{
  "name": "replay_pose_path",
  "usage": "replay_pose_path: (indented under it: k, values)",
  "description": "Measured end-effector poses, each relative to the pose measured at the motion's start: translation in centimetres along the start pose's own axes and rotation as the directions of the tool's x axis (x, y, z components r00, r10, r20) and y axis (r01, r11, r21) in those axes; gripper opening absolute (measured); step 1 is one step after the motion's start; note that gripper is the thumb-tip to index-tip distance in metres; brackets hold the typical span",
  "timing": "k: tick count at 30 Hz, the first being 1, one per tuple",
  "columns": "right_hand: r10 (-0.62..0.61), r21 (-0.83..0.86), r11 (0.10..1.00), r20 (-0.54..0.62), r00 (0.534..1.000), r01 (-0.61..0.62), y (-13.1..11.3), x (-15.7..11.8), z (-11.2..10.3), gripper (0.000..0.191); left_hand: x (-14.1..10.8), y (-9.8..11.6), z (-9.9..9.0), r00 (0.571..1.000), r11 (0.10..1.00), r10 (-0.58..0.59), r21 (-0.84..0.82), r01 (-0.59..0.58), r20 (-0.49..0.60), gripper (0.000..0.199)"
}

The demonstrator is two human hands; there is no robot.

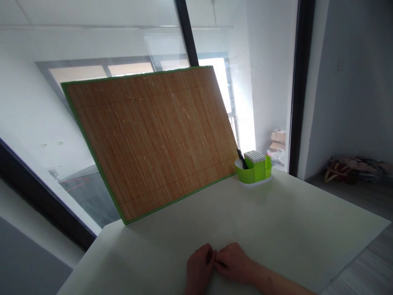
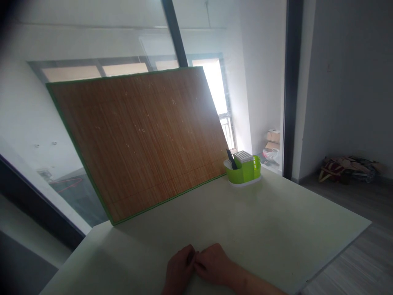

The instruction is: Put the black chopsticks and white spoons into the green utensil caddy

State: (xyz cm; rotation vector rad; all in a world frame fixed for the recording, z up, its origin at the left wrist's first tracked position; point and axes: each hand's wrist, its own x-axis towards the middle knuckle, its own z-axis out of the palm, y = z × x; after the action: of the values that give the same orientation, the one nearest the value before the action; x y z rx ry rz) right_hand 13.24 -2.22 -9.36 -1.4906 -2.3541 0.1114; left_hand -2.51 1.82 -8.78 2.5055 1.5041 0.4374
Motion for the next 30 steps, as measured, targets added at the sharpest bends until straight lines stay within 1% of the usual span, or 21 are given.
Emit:
replay_pose_path:
  k: [8,13,17,20,22,25,27,30]
  values:
    - [-0.002,0.016,1.0,0.002,1.0,0.002,0.2,0.2,-0.1,0.021,0.1,-0.3,0.4,0.999,0.999,-0.028,-0.025,0.027,-0.016,0.027]
    - [0.006,0.014,1.0,0.004,1.0,-0.006,0.2,0.3,0.3,0.021,0.2,-0.4,0.4,0.999,0.998,-0.05,-0.031,0.049,-0.013,0.029]
    - [0.008,0.013,1.0,0.008,1.0,-0.008,0.3,0.3,0.4,0.022,0.5,-0.1,0.0,0.997,0.996,-0.077,-0.05,0.077,0.01,0.032]
    - [0.006,0.025,1.0,0.005,1.0,-0.006,0.3,0.4,0.3,0.023,1.1,0.0,-0.4,0.994,0.993,-0.097,-0.063,0.1,0.056,0.033]
    - [0.003,0.041,0.999,0.005,1.0,-0.004,0.3,0.5,0.4,0.022,1.8,0.2,-0.7,0.994,0.994,-0.074,-0.069,0.08,0.084,0.033]
    - [0.007,0.057,0.998,0.018,1.0,-0.008,0.5,0.7,0.9,0.021,3.7,1.0,-1.4,0.996,0.997,-0.005,-0.079,0.012,0.087,0.031]
    - [0.018,0.06,0.998,0.03,0.999,-0.02,0.6,0.8,1.2,0.023,5.5,2.3,-2.1,0.995,0.995,0.055,-0.089,-0.048,0.077,0.03]
    - [0.026,0.069,0.997,0.053,0.998,-0.03,0.6,1.1,1.1,0.024,9.1,5.3,-3.2,0.985,0.979,0.169,-0.121,-0.165,0.028,0.027]
